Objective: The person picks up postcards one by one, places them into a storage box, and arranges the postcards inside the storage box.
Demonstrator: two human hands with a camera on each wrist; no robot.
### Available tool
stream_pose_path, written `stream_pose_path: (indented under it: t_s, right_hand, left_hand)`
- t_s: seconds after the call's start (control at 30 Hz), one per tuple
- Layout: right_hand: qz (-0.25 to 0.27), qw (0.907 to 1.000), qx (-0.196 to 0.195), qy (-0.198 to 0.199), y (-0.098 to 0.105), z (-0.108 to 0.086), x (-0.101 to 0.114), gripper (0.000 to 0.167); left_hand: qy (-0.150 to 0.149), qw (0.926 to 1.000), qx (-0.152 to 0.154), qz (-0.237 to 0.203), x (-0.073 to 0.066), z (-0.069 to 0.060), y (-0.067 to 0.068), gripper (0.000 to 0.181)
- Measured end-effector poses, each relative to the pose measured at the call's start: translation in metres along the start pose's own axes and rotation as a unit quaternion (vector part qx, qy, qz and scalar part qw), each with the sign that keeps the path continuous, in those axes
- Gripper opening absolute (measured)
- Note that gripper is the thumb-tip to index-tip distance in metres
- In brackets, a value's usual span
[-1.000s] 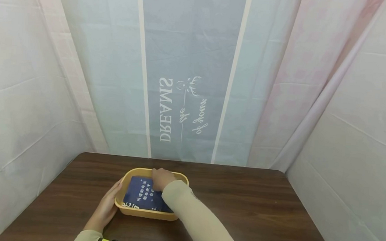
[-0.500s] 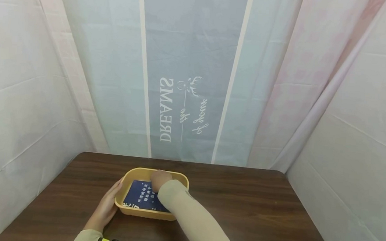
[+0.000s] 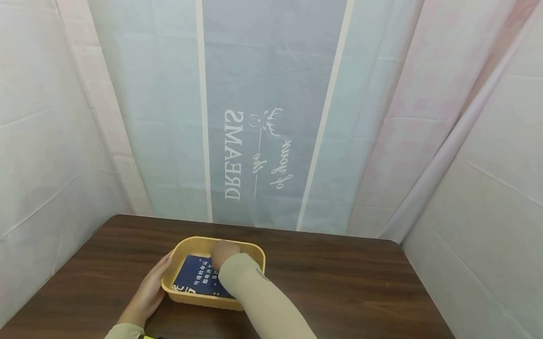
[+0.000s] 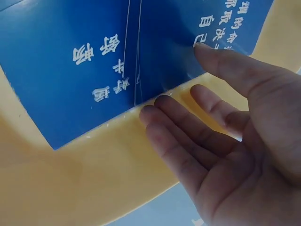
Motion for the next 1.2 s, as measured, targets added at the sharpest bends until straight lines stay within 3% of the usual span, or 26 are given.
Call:
stream_pose_path:
  t_s: [0.2,0.57,0.8,0.97,1.2]
  right_hand:
    - [-0.022,0.9997,-0.014,-0.002,0.002,0.002,0.000,0.023]
    - [0.000,0.9998,-0.014,-0.012,0.008,-0.004,-0.011,0.027]
    - [0.073,0.9973,0.005,-0.003,0.014,-0.012,-0.026,0.031]
    - [0.152,0.9884,-0.002,0.008,0.022,-0.025,-0.038,0.032]
    - [0.264,0.9603,-0.083,0.035,0.025,-0.047,-0.063,0.027]
  left_hand:
    - [0.000,1.0000,0.004,-0.004,0.001,0.000,-0.001,0.058]
    - [0.001,1.0000,-0.006,-0.006,0.003,0.002,-0.001,0.058]
    - [0.002,0.9999,-0.011,-0.004,0.004,0.003,-0.001,0.057]
    - [0.001,0.9999,-0.011,0.004,0.003,0.002,0.000,0.058]
    - [0.005,1.0000,-0.008,0.003,0.005,0.001,0.000,0.059]
Point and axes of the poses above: each hand's wrist, its own z-axis towards the middle knuckle, its own y-axis out of the back of the hand, x = y × z, the point moved 10 cm from there along z, towards the middle knuckle, and after that the axes turned 12 degrees about -z, right-handed, at the moved point
